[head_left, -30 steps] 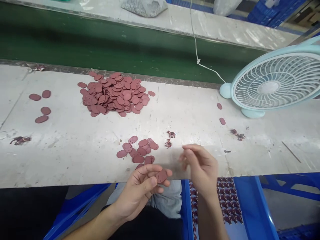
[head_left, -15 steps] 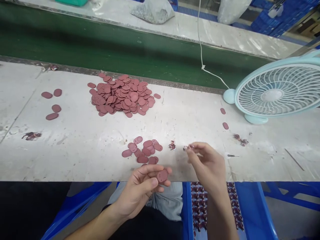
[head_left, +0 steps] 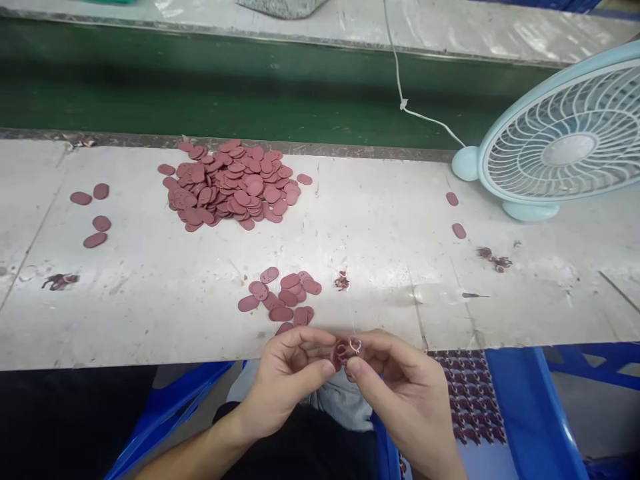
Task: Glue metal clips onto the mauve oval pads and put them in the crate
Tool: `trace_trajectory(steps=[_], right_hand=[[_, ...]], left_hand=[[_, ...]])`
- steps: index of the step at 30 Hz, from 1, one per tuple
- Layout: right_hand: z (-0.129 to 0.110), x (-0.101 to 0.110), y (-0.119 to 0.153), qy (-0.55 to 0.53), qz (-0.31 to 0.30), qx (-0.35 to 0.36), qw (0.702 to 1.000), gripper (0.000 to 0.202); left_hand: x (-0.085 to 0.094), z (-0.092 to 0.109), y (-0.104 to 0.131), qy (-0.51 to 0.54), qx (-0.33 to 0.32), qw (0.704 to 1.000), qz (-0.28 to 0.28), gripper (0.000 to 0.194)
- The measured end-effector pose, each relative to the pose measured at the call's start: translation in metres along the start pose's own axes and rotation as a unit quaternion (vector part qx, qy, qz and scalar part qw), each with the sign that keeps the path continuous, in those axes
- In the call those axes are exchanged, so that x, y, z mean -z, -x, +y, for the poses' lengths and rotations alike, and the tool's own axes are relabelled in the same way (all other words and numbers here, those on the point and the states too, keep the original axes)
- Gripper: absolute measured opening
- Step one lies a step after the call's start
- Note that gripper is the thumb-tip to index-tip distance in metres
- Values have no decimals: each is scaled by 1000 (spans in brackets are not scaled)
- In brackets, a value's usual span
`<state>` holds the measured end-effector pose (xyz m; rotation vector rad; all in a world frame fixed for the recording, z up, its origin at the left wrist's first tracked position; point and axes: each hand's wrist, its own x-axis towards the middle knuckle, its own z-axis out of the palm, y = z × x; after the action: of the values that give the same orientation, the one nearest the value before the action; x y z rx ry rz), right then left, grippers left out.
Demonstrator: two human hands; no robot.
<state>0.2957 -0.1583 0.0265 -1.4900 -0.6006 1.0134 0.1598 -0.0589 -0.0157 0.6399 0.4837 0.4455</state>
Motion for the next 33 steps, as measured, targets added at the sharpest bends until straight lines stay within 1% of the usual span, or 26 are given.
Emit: trace_trajectory(steps=[4,7,12,16,20,25,28,33], right_hand=[[2,1,1,12,-8,5,1000,20],[2,2,2,34,-3,16,999,19],[3,4,3,50,5,10,999,17],[5,6,6,31,10,-6,999,13],[5,7,8,-22,20,-23,999,11],[4,7,8,-84,7,-62,994,9],[5,5,8,-86,9,-63,994,10],[4,2,11,-47,27,-52,997,9]], left_hand=[[1,-4,1,-29,-1,1000,3,13],[2,-4,2,-35,2,999,6,8],[-1,-3,2,-36,5,999,0,10],[-3,-3,1,-37,8,999,-6,11],[-2,-5,1,-30,4,1000,-1,9],[2,-6,3,-12,1,1000,0,18],[1,-4,3,-17,-6,1000,-3,18],[-5,0,3,-36,-7,999,-13,12]])
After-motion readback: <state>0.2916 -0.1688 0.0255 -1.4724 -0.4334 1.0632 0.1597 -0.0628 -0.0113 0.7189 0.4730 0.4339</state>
